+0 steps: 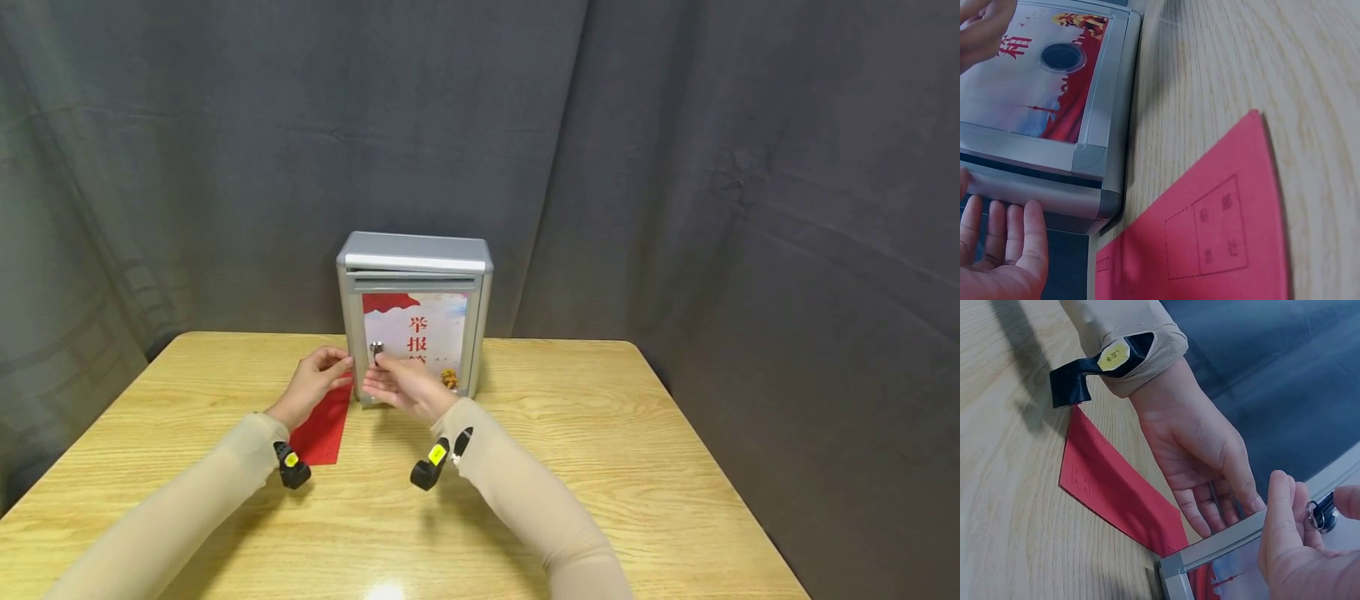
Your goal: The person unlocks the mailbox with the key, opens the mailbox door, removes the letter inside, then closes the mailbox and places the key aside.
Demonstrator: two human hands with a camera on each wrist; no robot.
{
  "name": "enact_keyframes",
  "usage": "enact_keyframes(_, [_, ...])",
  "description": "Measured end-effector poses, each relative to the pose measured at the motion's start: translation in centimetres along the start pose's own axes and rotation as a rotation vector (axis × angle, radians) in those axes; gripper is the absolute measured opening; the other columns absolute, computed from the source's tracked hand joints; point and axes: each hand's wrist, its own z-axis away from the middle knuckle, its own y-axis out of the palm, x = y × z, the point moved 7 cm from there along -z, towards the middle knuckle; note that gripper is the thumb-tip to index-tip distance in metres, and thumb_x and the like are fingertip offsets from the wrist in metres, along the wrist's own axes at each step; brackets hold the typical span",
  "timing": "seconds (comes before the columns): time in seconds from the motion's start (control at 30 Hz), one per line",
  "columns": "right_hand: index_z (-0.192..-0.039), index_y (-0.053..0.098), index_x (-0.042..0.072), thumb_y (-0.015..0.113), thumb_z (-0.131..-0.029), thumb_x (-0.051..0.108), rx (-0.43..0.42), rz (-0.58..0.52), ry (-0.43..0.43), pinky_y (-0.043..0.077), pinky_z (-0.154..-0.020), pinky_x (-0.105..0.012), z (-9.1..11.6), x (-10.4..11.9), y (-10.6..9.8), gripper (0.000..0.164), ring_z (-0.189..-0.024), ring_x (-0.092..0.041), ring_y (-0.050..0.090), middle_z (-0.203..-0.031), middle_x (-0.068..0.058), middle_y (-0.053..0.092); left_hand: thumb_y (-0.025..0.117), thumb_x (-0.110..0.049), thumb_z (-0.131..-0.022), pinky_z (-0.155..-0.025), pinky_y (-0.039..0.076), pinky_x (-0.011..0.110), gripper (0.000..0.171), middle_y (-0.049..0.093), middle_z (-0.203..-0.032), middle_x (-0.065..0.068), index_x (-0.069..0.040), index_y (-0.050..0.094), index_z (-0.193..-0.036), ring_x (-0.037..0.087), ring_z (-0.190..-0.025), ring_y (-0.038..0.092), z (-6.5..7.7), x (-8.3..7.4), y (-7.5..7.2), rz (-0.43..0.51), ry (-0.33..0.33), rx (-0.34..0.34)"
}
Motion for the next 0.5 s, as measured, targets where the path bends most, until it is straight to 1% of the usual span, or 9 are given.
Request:
enact_keyframes(0.23, [-0.091, 0.060, 0.003, 0.051, -0.101, 0.017, -0.037, -0.041, 0.003, 0.057, -0.082, -0.027, -0.6, 0.0, 0.0, 0.019, -0.079, -0.014, 0.066, -0.088, -0.009, 0.063, 0.057, -0.019, -0.098, -0.099, 0.047, 0.046, 0.038, 0.051, -0.115, 0.019, 0.006, 0.046, -0.125, 0.038, -0.113, 0.053, 0.0, 0.2, 0.0, -0.001, -0.001, 0.004])
enact_keyframes(0.5, [-0.094, 0.059, 0.003, 0.051, -0.101, 0.016, -0.045, -0.080, 0.001, 0.056, -0.084, -0.027, -1.2, 0.2, 0.1, 0.016, -0.083, -0.015, 0.064, -0.090, -0.009, 0.062, 0.057, -0.018, -0.098, -0.098, 0.048, 0.045, 0.037, 0.052, -0.114, 0.018, 0.006, 0.047, -0.124, 0.039, -0.114, 0.052, 0.0, 0.1, 0.0, -0.002, -0.008, -0.003])
